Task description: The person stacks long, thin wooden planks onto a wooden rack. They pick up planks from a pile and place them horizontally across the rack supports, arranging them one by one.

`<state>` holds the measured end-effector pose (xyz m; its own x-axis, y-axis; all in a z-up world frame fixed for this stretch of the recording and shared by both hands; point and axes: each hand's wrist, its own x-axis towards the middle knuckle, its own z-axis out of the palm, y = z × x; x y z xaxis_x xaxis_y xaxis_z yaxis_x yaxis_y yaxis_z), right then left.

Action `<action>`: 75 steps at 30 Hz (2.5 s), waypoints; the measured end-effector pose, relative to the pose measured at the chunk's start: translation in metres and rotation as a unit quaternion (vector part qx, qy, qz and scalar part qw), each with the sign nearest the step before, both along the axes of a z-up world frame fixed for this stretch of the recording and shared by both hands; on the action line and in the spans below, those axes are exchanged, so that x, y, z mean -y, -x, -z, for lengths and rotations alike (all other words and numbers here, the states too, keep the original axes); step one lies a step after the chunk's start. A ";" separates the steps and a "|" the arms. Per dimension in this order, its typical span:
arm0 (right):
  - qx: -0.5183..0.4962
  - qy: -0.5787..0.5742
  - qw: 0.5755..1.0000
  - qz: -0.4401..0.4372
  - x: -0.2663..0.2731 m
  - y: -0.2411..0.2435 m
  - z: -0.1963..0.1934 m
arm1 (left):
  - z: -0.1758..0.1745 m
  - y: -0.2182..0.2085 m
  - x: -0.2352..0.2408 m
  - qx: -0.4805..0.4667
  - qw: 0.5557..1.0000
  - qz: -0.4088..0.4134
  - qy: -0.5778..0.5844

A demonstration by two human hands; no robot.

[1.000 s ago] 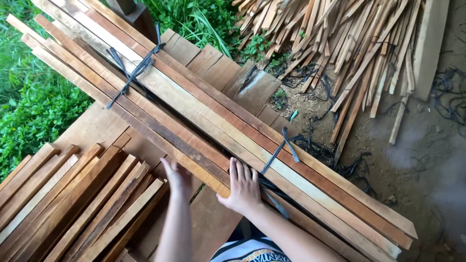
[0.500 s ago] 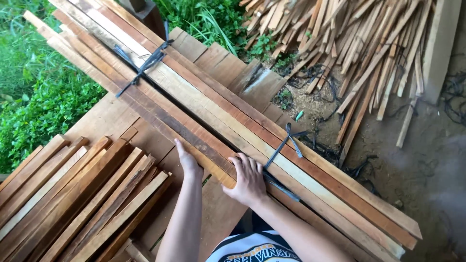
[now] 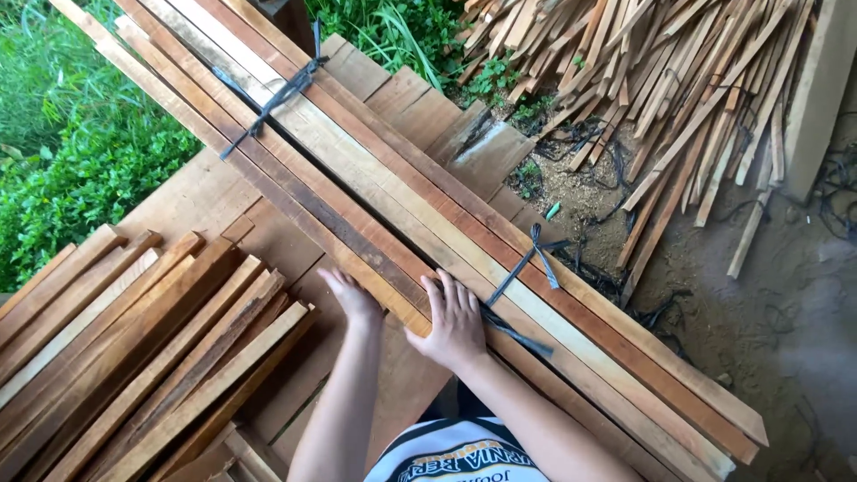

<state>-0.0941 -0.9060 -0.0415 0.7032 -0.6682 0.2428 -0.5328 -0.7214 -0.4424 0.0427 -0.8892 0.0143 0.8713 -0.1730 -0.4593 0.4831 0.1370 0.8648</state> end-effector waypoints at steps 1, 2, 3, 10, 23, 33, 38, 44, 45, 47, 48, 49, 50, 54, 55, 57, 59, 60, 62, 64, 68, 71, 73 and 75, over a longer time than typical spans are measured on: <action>0.001 -0.003 1.000 0.001 0.000 -0.001 0.000 | -0.007 0.014 -0.003 -0.057 0.998 0.000 0.006; 0.001 -0.005 1.000 0.003 0.001 -0.002 -0.001 | -0.014 0.027 -0.006 -0.114 0.993 -0.001 0.012; 0.002 -0.005 1.000 0.003 0.001 -0.002 -0.001 | -0.009 0.027 -0.009 -0.114 0.993 -0.001 0.012; -0.007 -0.017 1.000 -0.006 -0.001 -0.005 0.003 | 0.026 0.044 -0.023 -0.107 0.992 0.058 -0.036; 0.008 -0.010 1.000 -0.006 0.000 -0.004 -0.003 | 0.147 0.029 -0.043 -0.083 0.980 0.144 -0.108; 0.034 0.013 0.999 0.017 -0.004 -0.005 0.019 | 0.191 0.037 -0.089 -0.058 0.961 0.219 -0.159; 0.010 0.039 0.999 0.003 -0.016 0.005 0.013 | 0.210 0.032 -0.117 -0.035 0.954 0.240 -0.178; -0.003 0.019 1.000 -0.015 -0.055 0.021 0.016 | 0.095 0.008 -0.169 0.398 0.830 0.301 -0.249; 0.001 0.020 1.000 -0.020 -0.068 0.024 0.008 | 0.079 0.009 -0.181 0.400 0.830 0.295 -0.252; 0.024 -0.002 0.999 -0.026 -0.093 0.031 -0.008 | 0.047 0.013 -0.205 0.462 0.797 0.273 -0.275; 0.027 -0.001 0.999 -0.028 -0.108 0.035 -0.015 | 0.044 0.013 -0.221 0.464 0.797 0.271 -0.276; 0.041 -0.033 0.998 -0.035 -0.122 0.041 -0.022 | 0.042 0.015 -0.235 0.478 0.791 0.260 -0.280; 0.055 -0.064 0.996 -0.042 -0.137 0.047 -0.028 | 0.041 0.016 -0.250 0.491 0.785 0.249 -0.283; 0.065 -0.106 0.990 -0.059 -0.186 0.072 -0.038 | 0.019 0.050 -0.299 0.497 0.779 0.219 -0.314; 0.066 -0.113 0.989 -0.064 -0.196 0.075 -0.044 | 0.011 0.057 -0.311 0.498 0.773 0.217 -0.327; 0.067 -0.118 0.988 -0.077 -0.218 0.075 -0.058 | -0.002 0.065 -0.338 0.499 0.768 0.208 -0.344; 0.084 -0.139 0.982 -0.095 -0.242 0.066 -0.070 | -0.013 0.067 -0.371 0.513 0.757 0.186 -0.359; 0.084 -0.139 0.981 -0.106 -0.255 0.061 -0.078 | -0.024 0.068 -0.390 0.510 0.759 0.177 -0.365; 0.099 -0.163 0.972 -0.137 -0.282 0.051 -0.096 | -0.047 0.068 -0.426 0.502 0.779 0.163 -0.338; 0.103 -0.169 0.966 -0.165 -0.308 0.036 -0.109 | -0.063 0.064 -0.459 0.494 0.789 0.141 -0.337; 0.148 -0.158 0.947 -0.236 -0.355 -0.001 -0.134 | -0.082 0.036 -0.527 0.492 0.798 0.106 -0.331; 0.175 -0.131 0.938 -0.269 -0.387 -0.040 -0.149 | -0.105 0.013 -0.585 0.484 0.796 0.080 -0.353; 0.172 -0.102 0.939 -0.281 -0.406 -0.072 -0.155 | -0.118 -0.006 -0.631 0.482 0.790 0.070 -0.374; 0.164 -0.076 0.942 -0.284 -0.430 -0.102 -0.163 | -0.121 -0.034 -0.689 0.476 0.784 0.070 -0.392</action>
